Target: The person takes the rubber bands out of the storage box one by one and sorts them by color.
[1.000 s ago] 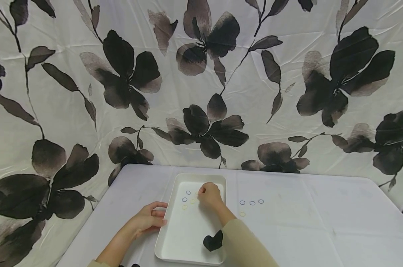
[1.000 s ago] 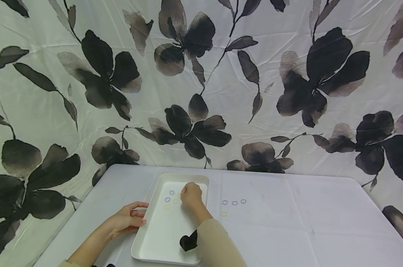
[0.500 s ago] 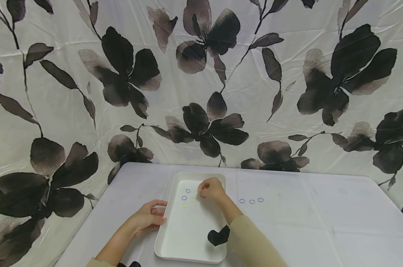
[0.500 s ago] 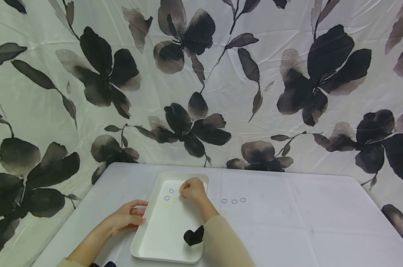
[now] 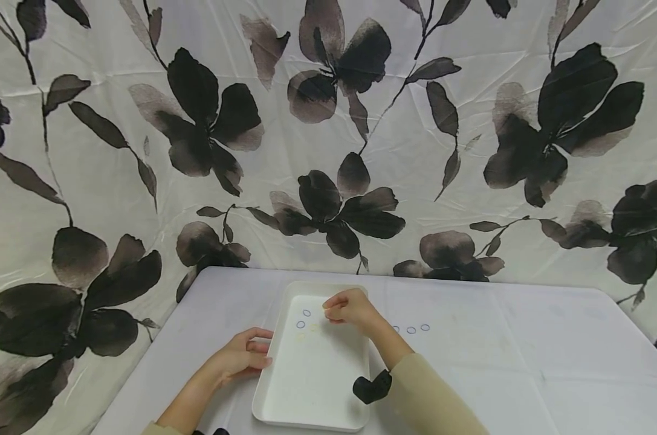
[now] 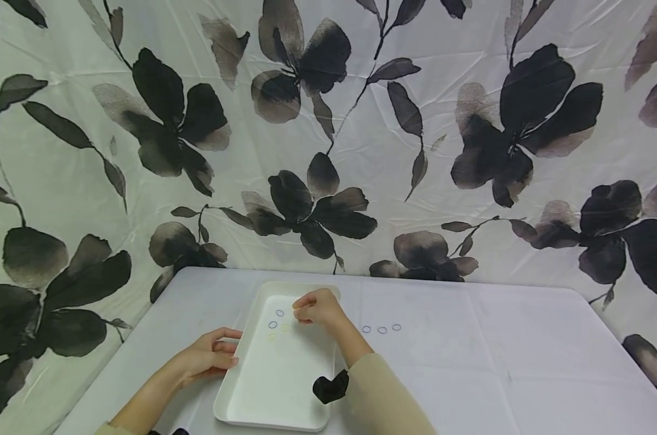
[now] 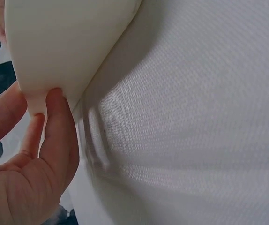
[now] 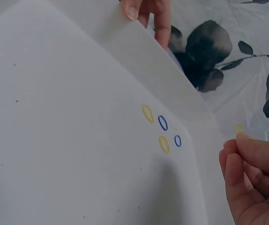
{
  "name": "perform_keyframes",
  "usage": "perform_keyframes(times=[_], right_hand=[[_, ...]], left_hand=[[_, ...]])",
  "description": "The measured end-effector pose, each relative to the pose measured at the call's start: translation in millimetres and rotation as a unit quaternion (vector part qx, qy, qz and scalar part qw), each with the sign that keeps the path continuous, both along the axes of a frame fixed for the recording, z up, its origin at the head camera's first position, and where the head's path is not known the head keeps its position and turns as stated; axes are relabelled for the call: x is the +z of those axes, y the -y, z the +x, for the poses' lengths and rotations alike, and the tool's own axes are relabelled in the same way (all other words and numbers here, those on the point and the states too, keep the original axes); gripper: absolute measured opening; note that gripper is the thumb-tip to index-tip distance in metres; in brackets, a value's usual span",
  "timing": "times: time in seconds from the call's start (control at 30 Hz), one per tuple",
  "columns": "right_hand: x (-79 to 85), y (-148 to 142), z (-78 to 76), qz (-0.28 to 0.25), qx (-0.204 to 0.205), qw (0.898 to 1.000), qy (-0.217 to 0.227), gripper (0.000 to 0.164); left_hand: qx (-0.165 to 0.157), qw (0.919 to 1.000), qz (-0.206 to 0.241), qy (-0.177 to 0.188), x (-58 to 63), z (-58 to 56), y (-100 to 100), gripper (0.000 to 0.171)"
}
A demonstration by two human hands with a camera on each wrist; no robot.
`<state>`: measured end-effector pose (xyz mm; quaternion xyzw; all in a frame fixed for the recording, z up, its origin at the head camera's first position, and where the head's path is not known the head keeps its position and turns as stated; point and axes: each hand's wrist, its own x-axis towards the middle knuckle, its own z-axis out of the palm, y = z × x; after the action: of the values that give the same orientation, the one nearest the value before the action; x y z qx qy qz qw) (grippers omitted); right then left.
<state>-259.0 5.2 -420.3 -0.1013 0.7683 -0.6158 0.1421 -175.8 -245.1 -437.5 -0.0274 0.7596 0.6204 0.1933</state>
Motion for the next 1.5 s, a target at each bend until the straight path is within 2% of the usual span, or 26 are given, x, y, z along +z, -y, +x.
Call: perform_keyframes(times=[0.27,0.8,1.27,1.5], right_hand=[[5.6,-12,1.6,0.002,0.004,1.0,0.026,0.014],[17.9,-38,5.7,-0.032,0.014,0.997,0.066,0.02],[24.0,-64,9.6,-0.023,0.015,0.998,0.063,0.024],[22.4,-74,12.6,-0.02,0.015,0.998,0.064,0.023]], left_hand=[[0.002,1.0,0.005,0.001,-2.0,-0.2,-1,0.061],[0.008,1.0,0.005,0.001,0.5,-0.1,-2,0.061],[0.003,1.0,0.003,-0.001,0.4,0.2,-1,0.061],[0.014,0.9999,0.0,0.0,0.7,1.1,-3,0.06]])
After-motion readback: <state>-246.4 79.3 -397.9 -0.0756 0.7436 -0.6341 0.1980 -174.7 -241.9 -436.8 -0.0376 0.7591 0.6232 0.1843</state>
